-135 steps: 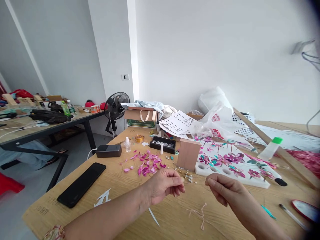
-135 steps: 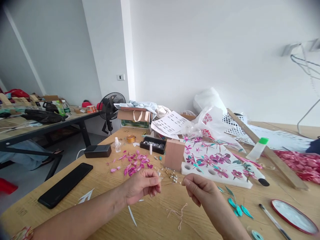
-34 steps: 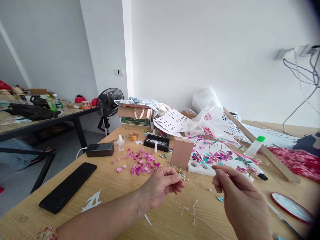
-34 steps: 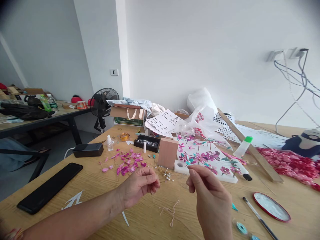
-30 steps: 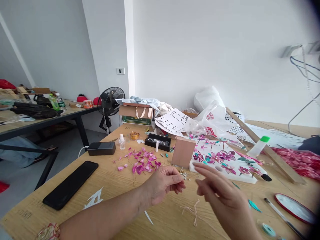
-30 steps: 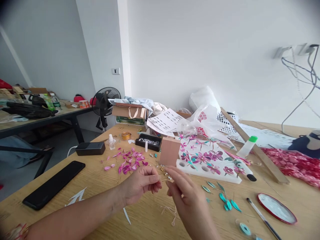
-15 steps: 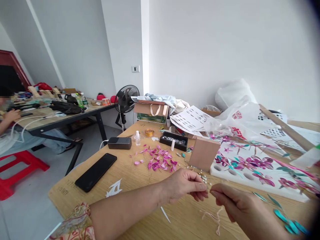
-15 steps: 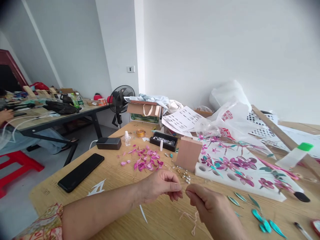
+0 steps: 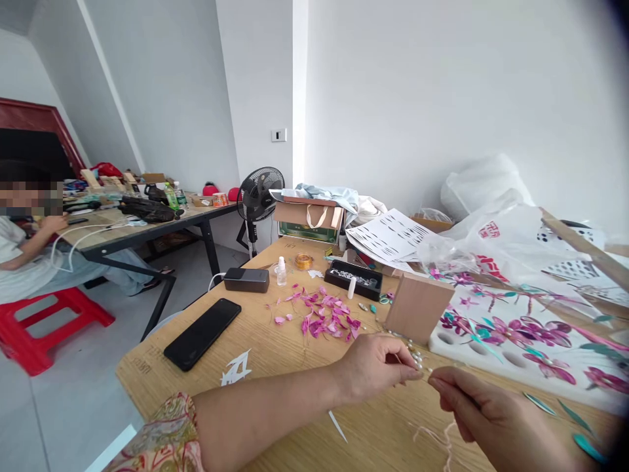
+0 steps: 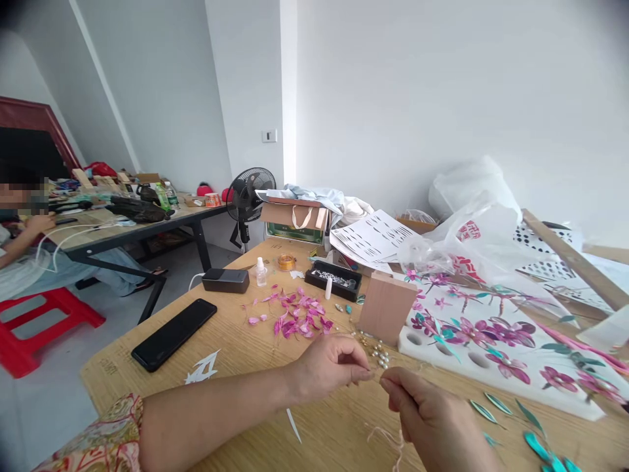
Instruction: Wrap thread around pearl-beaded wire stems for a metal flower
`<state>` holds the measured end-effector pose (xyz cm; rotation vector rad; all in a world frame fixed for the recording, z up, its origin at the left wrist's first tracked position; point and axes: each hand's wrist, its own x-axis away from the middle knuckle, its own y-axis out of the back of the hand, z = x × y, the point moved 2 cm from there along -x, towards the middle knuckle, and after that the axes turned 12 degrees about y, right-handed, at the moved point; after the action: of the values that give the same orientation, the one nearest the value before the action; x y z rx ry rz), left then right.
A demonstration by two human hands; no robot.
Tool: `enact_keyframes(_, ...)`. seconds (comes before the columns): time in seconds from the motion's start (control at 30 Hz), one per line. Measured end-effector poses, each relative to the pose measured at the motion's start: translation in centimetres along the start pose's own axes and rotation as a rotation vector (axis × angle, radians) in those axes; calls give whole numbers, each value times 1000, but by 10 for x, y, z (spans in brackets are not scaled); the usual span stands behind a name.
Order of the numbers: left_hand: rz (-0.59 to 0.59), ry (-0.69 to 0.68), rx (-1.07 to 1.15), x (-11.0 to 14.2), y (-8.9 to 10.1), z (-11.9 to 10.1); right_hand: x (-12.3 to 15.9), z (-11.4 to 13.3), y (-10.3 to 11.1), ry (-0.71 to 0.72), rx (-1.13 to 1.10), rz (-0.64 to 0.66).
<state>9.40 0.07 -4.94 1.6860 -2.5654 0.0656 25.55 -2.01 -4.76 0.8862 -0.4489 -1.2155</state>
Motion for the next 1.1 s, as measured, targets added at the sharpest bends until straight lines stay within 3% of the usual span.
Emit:
enact_keyframes(0.17, 54, -15, -21, 5, 7, -11, 3, 2, 1, -10, -87, -62)
enact_keyframes(0.37, 5, -235, -415, 9, 7, -16, 3, 6, -3, -13, -180, -96)
enact_keyframes(0.5, -21, -351, -522, 7, 4, -11, 2, 7, -6, -3, -188, -74)
enact_keyframes(0.93, -21, -354, -590, 7, 5, -14, 1, -1, -8, -5, -204, -22)
enact_keyframes(1.1, -43, -415, -692, 7, 5, -15, -1, -7, -11, -11, -216, 18)
